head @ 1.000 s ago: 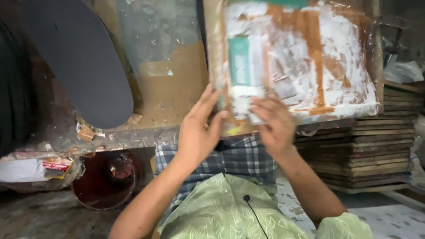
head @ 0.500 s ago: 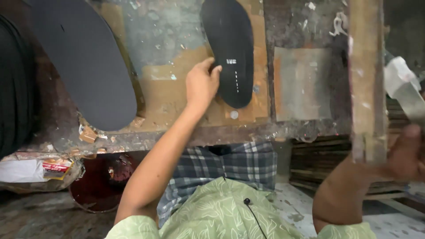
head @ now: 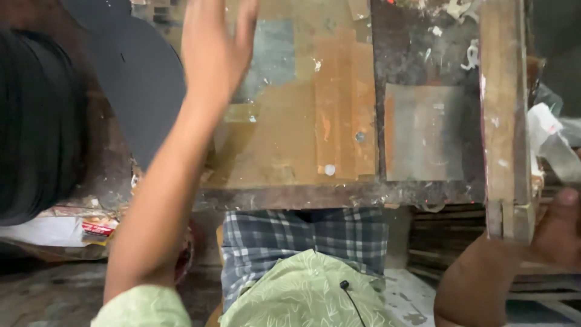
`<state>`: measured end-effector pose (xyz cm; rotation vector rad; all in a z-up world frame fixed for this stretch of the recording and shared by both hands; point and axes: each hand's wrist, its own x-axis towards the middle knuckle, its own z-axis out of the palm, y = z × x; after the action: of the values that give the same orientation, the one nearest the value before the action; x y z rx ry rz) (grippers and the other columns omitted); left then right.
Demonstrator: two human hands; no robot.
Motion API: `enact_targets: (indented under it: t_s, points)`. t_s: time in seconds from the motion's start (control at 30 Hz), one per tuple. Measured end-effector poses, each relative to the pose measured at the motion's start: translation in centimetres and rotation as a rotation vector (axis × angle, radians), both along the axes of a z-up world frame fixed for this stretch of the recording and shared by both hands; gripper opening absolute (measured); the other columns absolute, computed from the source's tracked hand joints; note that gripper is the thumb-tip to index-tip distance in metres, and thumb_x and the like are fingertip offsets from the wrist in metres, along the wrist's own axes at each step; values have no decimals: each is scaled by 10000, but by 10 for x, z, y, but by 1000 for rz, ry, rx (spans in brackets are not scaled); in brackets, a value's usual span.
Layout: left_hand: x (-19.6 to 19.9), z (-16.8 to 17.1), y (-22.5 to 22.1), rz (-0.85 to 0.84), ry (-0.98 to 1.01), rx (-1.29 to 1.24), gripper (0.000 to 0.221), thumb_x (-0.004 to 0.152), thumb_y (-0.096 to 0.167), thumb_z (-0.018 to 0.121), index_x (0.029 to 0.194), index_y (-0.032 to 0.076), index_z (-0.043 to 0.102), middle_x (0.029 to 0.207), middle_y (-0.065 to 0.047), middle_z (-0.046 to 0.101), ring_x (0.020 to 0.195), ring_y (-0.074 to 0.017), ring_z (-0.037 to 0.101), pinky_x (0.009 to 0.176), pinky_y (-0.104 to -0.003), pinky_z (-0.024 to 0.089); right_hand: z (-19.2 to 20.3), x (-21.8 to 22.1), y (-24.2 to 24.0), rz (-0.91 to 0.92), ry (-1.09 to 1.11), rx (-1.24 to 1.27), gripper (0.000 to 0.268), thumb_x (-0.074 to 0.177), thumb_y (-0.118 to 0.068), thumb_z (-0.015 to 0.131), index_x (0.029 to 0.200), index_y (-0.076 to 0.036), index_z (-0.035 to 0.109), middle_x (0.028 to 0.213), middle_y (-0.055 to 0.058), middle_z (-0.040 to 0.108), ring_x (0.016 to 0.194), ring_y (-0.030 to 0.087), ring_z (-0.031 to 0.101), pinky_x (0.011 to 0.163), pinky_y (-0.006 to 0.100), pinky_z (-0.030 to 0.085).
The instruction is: Applying brand logos to footwear soles using a manual screen-printing frame.
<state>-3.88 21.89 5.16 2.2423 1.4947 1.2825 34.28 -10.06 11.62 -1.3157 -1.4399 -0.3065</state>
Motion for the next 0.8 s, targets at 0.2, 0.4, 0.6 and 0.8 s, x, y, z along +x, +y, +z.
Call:
enact_targets:
  t_s: [0.2, 0.4, 0.6, 0.8]
  points:
    - [-77, -12, -180, 267, 545, -220, 943, 900, 436, 805, 1491, -164, 380, 1555, -335, 383, 1450, -474, 358, 1148, -604, 233, -15, 3, -6, 113, 271, 17, 270, 1176, -26, 538, 1384, 136, 597, 1289, 273, 668, 1112, 295, 687, 1028, 418, 591]
    - [-41, -34, -224, 45, 356, -382, 544, 932, -8, 597, 1474, -1, 544, 1562, -176, 513, 1455, -336, 478, 1288, -473, 345, -16, 4, -2, 232, 509, 38, 330, 1098, -8, 530, 1402, 115, 567, 1337, 267, 632, 1154, 307, 656, 1083, 441, 564]
    - [80, -64, -167, -497, 400, -228, 614, 1007, 418, 524, 1423, -33, 538, 1558, -184, 452, 1466, -377, 342, 1207, -572, 197, 12, -29, 14, 193, 420, 117, 273, 1082, 74, 544, 1350, 110, 584, 1342, 290, 647, 1173, 316, 636, 1099, 453, 537]
    - [128, -84, -123, -527, 462, -223, 511, 1029, 279, 502, 1491, 64, 527, 1620, -120, 432, 1517, -332, 316, 1240, -561, 188, 17, -29, 7, 167, 469, 50, 193, 1170, 53, 560, 1350, 121, 566, 1357, 257, 612, 1207, 290, 625, 1133, 423, 521]
